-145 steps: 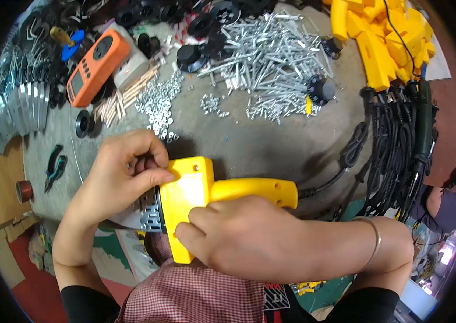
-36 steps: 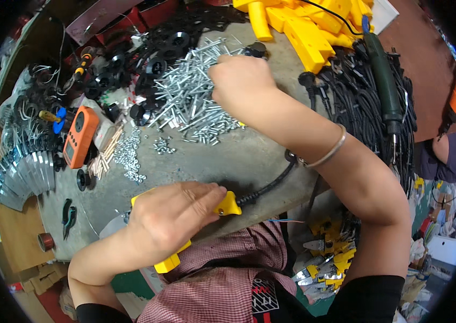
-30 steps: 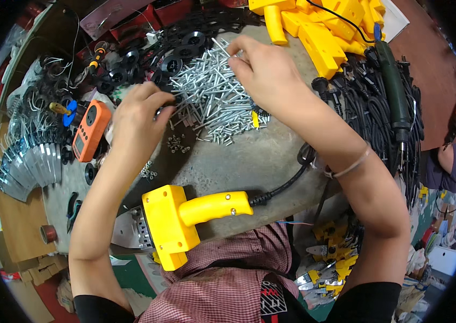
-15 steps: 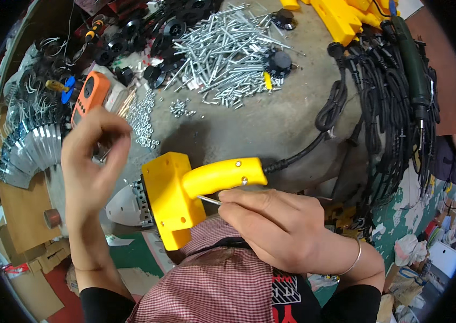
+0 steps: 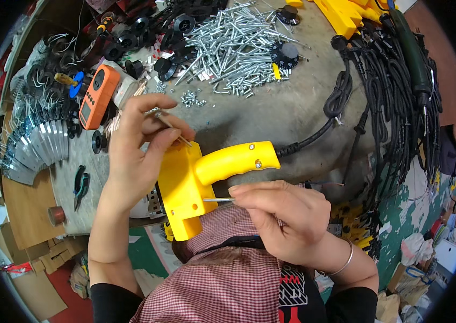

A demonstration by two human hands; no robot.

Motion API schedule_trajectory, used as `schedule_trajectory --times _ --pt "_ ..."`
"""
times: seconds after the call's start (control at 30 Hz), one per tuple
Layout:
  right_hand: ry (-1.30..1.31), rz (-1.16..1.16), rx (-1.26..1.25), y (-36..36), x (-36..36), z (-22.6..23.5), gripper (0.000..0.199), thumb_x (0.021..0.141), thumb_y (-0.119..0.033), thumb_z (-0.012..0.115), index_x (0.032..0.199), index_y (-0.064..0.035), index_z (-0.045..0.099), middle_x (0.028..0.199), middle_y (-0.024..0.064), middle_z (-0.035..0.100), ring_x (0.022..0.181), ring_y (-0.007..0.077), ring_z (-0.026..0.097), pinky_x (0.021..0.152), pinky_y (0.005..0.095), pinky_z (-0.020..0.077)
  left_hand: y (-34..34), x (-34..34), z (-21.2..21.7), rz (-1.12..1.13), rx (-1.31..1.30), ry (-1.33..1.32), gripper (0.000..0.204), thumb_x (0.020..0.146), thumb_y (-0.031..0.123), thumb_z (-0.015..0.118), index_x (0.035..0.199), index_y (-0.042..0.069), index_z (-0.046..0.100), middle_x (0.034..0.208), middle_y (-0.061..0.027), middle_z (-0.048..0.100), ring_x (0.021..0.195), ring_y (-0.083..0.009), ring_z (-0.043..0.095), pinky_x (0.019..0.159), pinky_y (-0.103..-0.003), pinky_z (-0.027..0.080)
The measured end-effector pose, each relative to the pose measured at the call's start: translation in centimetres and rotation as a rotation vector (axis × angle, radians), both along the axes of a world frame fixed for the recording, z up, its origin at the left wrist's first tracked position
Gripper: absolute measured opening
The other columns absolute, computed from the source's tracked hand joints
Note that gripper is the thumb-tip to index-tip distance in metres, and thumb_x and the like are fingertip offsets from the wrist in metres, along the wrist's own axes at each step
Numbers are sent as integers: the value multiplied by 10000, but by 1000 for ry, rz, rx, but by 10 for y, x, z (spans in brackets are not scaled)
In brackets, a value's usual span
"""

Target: Assembling the internal components, wiring, and housing of a small handheld power tool, including screw driving and soldering.

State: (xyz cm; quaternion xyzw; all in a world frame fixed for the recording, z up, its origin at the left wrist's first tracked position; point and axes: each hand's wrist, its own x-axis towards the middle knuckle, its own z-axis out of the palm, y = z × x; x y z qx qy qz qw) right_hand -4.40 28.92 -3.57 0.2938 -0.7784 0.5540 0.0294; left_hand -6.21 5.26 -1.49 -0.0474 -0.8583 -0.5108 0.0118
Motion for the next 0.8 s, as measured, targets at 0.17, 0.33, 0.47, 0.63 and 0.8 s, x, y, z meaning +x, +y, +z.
schedule_trajectory --times 0.17,0.33,0.47,0.63,0.8 --pt "-227 -32 -133 -1 7 -2 138 819 70 651 930 -10 669 903 124 732 789 211 726 678 275 568 6 -15 -11 -161 -95 146 365 858 -123 526 1182 44 508 873 -95 669 841 -195 682 715 -303 535" --pt "-262 -31 -163 -1 8 -3 134 840 97 608 940 14 642 935 152 721 802 203 721 704 279 570 18 -22 -15 -392 -514 504 253 740 51 673 989 62 634 771 -66 602 695 -274 626 610 -349 510" --pt "-314 5 -186 0 12 -3 124 875 111 551 969 39 589 973 190 698 819 200 710 727 279 570 8 -20 -20 -359 -484 503 198 733 92 712 921 73 653 758 -54 574 689 -256 609 597 -368 490" --pt "-369 -57 -222 -4 18 -8 95 918 49 572 1008 40 543 995 214 678 826 195 699 739 266 569 -20 -4 -21 -314 -331 427 122 745 93 738 841 66 668 925 -76 612 835 -242 618 690 -355 500" --pt "-582 -89 -213 -19 18 -6 105 937 -5 578 1005 51 523 985 211 680 841 187 700 724 258 570 -24 11 -43 -281 -210 312 172 868 115 638 1036 89 611 1067 -72 597 914 -289 626 763 -373 517"
